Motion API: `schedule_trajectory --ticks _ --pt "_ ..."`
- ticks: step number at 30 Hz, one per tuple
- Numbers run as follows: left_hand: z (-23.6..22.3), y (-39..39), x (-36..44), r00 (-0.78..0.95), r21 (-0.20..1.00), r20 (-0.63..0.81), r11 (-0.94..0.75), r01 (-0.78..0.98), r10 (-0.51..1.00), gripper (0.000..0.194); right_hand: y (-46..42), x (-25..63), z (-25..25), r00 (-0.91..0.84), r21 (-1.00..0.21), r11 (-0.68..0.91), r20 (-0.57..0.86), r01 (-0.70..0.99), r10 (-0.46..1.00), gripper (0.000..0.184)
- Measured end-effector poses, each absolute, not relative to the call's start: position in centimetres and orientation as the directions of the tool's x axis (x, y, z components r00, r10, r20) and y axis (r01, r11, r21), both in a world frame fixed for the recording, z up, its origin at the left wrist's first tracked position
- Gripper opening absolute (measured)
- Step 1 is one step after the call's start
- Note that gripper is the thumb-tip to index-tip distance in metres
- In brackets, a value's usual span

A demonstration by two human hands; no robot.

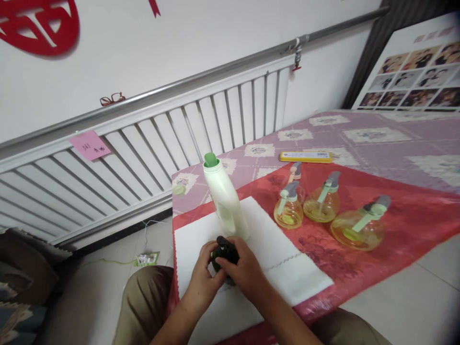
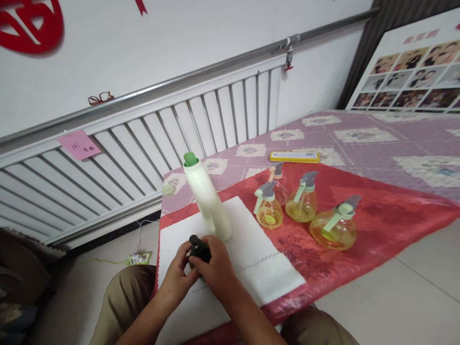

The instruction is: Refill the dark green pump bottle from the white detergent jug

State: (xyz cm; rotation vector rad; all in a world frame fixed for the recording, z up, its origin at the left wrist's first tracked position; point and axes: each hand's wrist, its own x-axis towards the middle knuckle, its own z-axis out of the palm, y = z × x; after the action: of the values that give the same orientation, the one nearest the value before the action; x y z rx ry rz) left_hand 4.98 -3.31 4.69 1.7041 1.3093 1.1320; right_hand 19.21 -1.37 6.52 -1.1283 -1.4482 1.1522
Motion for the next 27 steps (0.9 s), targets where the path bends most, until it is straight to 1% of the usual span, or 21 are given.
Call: schedule_trajectory --ticks 4,9,12,15,21,27 --pt "4.6 -3.3 5.0 0.111 0.895 0.24 -0.264 0.36 0.964 0.052 -1.3 19.5 6.5 -0.155 -0.981 0.165 0.149 0.1 0.977 0.037" --pt "4.4 -3.2 4.9 0.108 0.903 0.233 -0.256 0.345 0.967 0.051 -1.3 21.1 7.4 -0.312 -0.968 0.249 0.224 0.042 0.923 0.042" --pt "4.5 -3.2 4.9 0.106 0.91 0.216 -0.24 0.339 0.97 0.051 -1.2 21.6 7.4 -0.351 -0.961 0.275 0.244 0.039 0.904 0.04" --pt "4.6 -3.2 4.9 0.109 0.913 0.214 -0.238 0.331 0.971 0.054 -1.1 21.5 7.0 -0.343 -0.951 0.304 0.269 0.052 0.9 0.035" --pt "4.4 -3.2 4.8 0.118 0.906 0.204 -0.233 0.355 0.972 0.057 -1.0 20.7 6.3 -0.287 -0.921 0.385 0.355 0.053 0.89 0.038" --pt "4.4 -3.2 4.9 0.108 0.906 0.185 -0.212 0.367 0.977 0.057 -0.9 20.4 6.5 -0.298 -0.929 0.367 0.336 0.051 0.893 0.041"
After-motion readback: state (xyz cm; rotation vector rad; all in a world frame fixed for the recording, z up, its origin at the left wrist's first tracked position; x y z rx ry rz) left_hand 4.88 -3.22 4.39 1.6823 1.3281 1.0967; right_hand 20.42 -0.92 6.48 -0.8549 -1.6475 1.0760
